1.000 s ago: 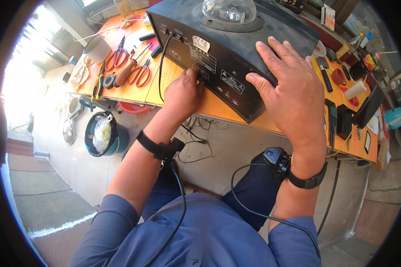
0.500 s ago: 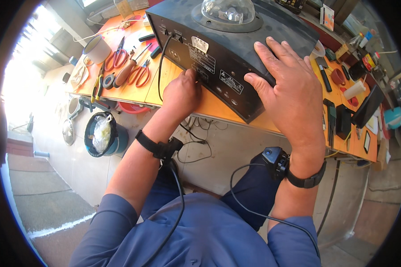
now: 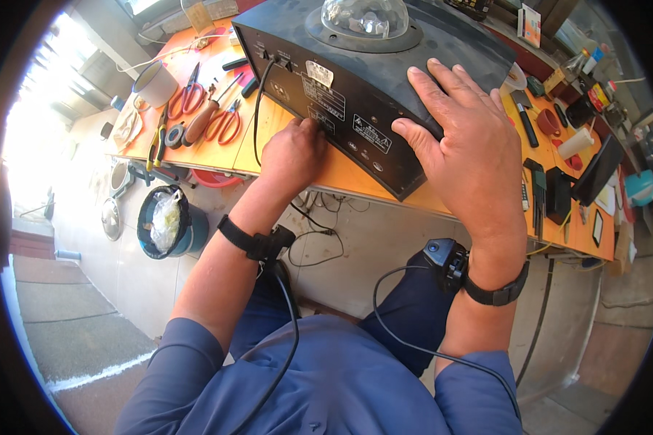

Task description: The person uses a screwdriver to remove screws from the back panel of a black electronic device. After removing the screws, they lift off the back cover to reveal the internal circuit board and wiring.

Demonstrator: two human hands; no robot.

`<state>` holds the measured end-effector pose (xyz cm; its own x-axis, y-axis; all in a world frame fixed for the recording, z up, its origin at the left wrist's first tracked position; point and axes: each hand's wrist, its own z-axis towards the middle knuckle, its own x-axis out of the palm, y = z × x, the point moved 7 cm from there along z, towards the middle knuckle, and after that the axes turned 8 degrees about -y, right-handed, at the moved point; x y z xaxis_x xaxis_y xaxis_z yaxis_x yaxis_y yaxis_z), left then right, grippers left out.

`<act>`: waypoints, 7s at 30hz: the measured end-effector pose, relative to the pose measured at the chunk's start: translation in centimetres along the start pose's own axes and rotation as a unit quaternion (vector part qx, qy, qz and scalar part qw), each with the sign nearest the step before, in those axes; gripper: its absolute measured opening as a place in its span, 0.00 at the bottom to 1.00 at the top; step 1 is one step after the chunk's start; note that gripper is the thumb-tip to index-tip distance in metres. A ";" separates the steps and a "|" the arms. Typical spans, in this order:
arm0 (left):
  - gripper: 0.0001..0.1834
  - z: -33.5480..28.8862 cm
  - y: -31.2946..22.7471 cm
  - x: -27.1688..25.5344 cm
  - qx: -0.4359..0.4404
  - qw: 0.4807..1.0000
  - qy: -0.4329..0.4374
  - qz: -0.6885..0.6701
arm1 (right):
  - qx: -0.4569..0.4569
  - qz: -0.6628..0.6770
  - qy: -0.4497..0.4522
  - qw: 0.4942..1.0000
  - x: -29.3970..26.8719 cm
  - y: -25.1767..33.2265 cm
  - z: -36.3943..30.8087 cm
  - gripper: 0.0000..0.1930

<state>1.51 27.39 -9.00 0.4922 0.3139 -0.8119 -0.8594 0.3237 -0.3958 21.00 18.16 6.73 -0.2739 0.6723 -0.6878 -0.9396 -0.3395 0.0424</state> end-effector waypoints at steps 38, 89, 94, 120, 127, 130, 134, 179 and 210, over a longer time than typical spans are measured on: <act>0.08 2.8 14.1 -8.7 -0.070 0.986 -0.150 0.016 | 0.034 0.053 0.062 0.996 -0.5 -1.8 0.2 0.28; 0.16 4.8 0.0 -2.8 -0.225 0.765 0.057 -0.601 | 0.079 0.101 0.038 0.991 -1.4 -6.5 -1.3 0.22; 0.16 3.8 0.3 -3.3 -0.234 0.756 0.039 -0.610 | 0.077 0.102 0.039 0.991 -1.4 -6.6 -1.3 0.22; 0.16 -1.9 0.1 -6.2 -0.262 0.770 -0.008 -0.582 | 0.001 0.019 -0.113 0.993 -3.1 -2.9 -3.4 0.23; 0.16 -3.0 0.0 -6.8 -0.272 0.774 -0.013 -0.571 | 0.005 -0.033 -0.118 0.992 -3.3 -1.4 -3.9 0.19; 0.16 -3.4 0.0 -7.0 -0.274 0.776 -0.015 -0.568 | 0.013 -0.039 -0.125 0.991 -3.3 -1.3 -3.7 0.18; 0.15 -3.9 -0.2 -7.3 -0.271 0.790 -0.011 -0.550 | 0.021 -0.014 -0.137 0.990 -2.9 -1.3 -3.3 0.16; 0.15 -4.0 2.4 -6.7 -0.256 0.794 -0.071 -0.548 | 0.047 0.030 -0.037 0.998 -3.0 0.1 -4.2 0.13; 0.15 -2.9 2.0 -7.5 -0.204 0.744 -0.063 -0.633 | 0.111 0.254 -0.098 0.956 -3.1 -0.4 -6.3 0.17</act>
<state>-4.32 23.12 -4.94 0.9298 0.0779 0.3599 0.3470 0.1411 -0.9272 23.55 12.06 4.30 -0.7186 0.5757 -0.3902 -0.6901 -0.5210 0.5023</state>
